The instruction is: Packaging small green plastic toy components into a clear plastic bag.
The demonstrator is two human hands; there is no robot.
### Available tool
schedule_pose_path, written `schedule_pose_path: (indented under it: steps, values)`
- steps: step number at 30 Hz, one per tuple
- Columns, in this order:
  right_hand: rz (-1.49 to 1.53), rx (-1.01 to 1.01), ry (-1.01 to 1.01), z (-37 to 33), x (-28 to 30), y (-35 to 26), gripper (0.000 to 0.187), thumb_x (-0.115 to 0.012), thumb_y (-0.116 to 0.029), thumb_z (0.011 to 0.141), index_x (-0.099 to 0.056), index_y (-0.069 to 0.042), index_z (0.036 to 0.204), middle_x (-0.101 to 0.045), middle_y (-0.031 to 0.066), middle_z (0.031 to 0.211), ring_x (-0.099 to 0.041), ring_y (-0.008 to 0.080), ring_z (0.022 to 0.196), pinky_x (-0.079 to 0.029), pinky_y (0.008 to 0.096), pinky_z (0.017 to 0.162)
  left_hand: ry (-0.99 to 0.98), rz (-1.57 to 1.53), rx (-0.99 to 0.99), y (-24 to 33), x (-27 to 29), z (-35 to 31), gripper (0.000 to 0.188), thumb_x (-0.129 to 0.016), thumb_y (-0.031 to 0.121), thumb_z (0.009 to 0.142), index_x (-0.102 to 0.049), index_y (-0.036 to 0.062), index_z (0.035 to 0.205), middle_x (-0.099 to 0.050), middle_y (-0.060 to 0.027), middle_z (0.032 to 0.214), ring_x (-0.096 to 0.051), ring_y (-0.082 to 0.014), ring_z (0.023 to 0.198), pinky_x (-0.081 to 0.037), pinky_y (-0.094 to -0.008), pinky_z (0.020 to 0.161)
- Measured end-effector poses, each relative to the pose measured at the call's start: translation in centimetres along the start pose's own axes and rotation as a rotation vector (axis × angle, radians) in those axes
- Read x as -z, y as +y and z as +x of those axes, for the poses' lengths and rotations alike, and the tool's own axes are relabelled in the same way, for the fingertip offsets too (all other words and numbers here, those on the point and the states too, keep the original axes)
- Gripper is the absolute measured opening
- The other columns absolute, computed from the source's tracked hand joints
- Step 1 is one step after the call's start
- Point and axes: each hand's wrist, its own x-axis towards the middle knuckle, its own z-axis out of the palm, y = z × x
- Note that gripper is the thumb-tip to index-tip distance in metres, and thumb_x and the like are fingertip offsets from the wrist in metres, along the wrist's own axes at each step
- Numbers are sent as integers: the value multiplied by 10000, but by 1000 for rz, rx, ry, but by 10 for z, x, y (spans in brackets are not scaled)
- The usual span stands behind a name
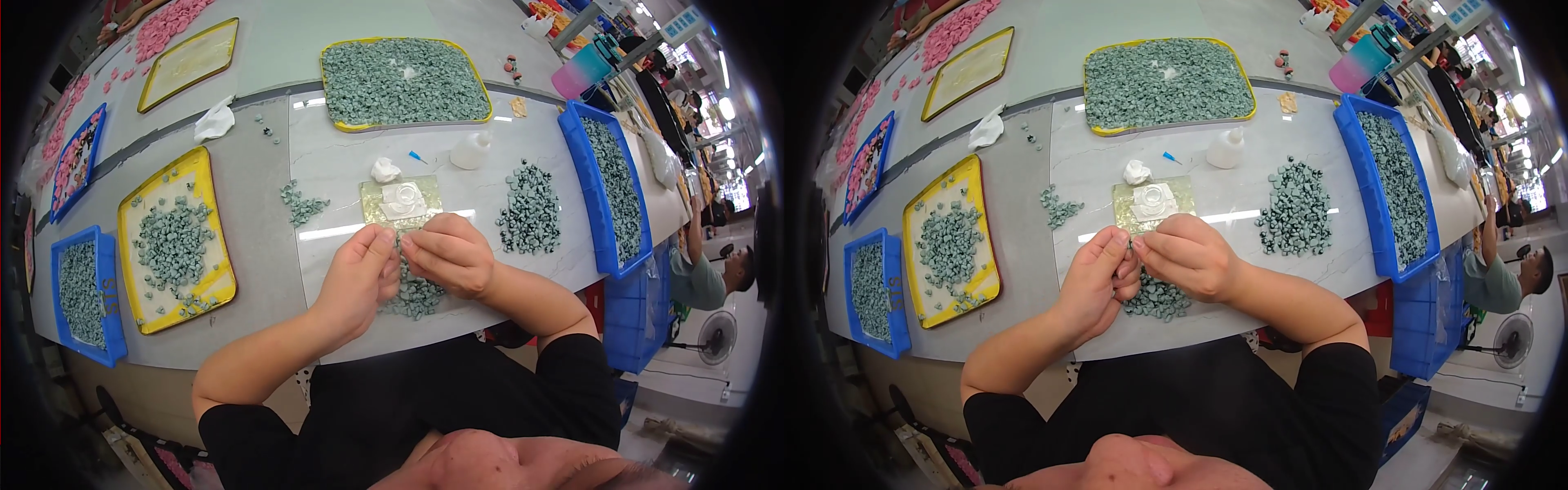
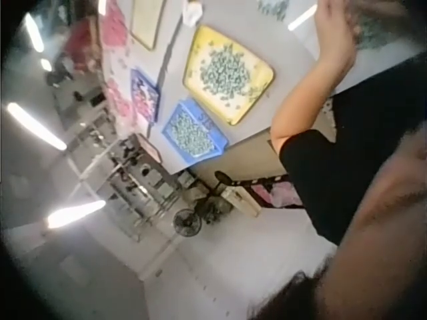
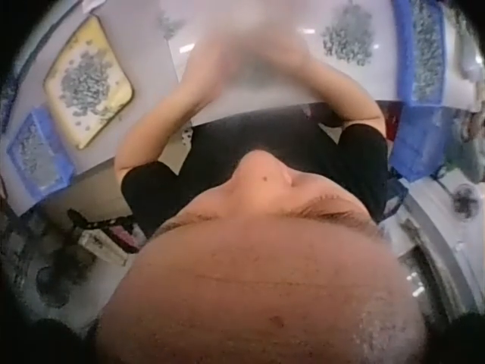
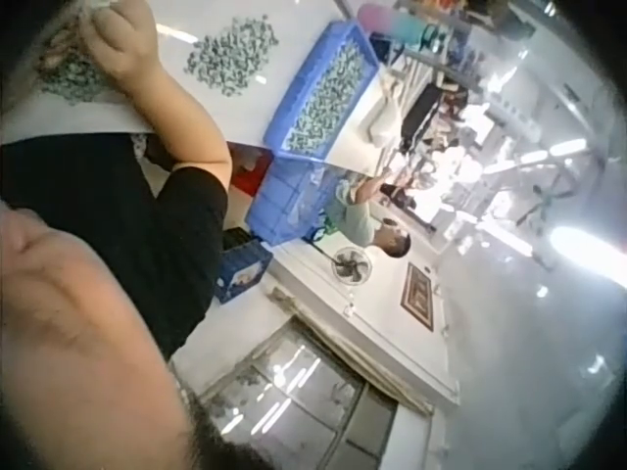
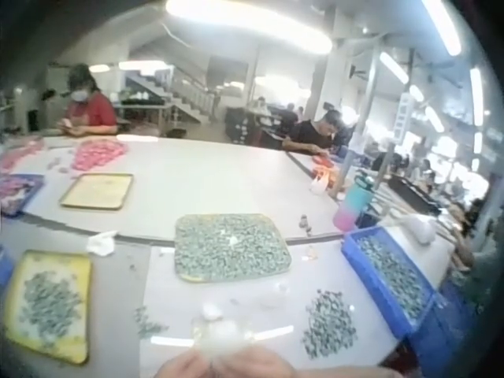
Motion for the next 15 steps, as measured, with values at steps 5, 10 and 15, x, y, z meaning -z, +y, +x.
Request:
schedule_pose_path:
  steps: [5, 10, 15]
  values:
    - [259, -177, 94, -2, -9, -3, 261, -705, 80, 609, -642, 50, 860, -604, 104, 833, -577, 220, 691, -477, 296, 581, 76, 286, -173, -3, 2, -6, 196, -456, 238, 949, -470, 74, 843, -405, 35, 638, -327, -31, 546, -265, -192, 465]
    - [479, -489, 63, 1, -6, -9, 255, -692, 101, 641, -655, 22, 880, -605, 95, 808, -581, 200, 698, -469, 276, 596, 142, 629, -417, -5, 5, -5, 227, -485, 256, 937, -525, 48, 856, -470, 31, 667, -383, -11, 603, -315, -187, 499]
    - [468, -579, 57, 2, -1, -10, 240, -692, 77, 660, -661, 9, 888, -615, 88, 811, -591, 182, 703, -473, 264, 600, 109, 616, -341, -4, 3, -2, 198, -456, 228, 952, -461, 55, 856, -403, 35, 615, -344, -35, 520, -296, -191, 458]
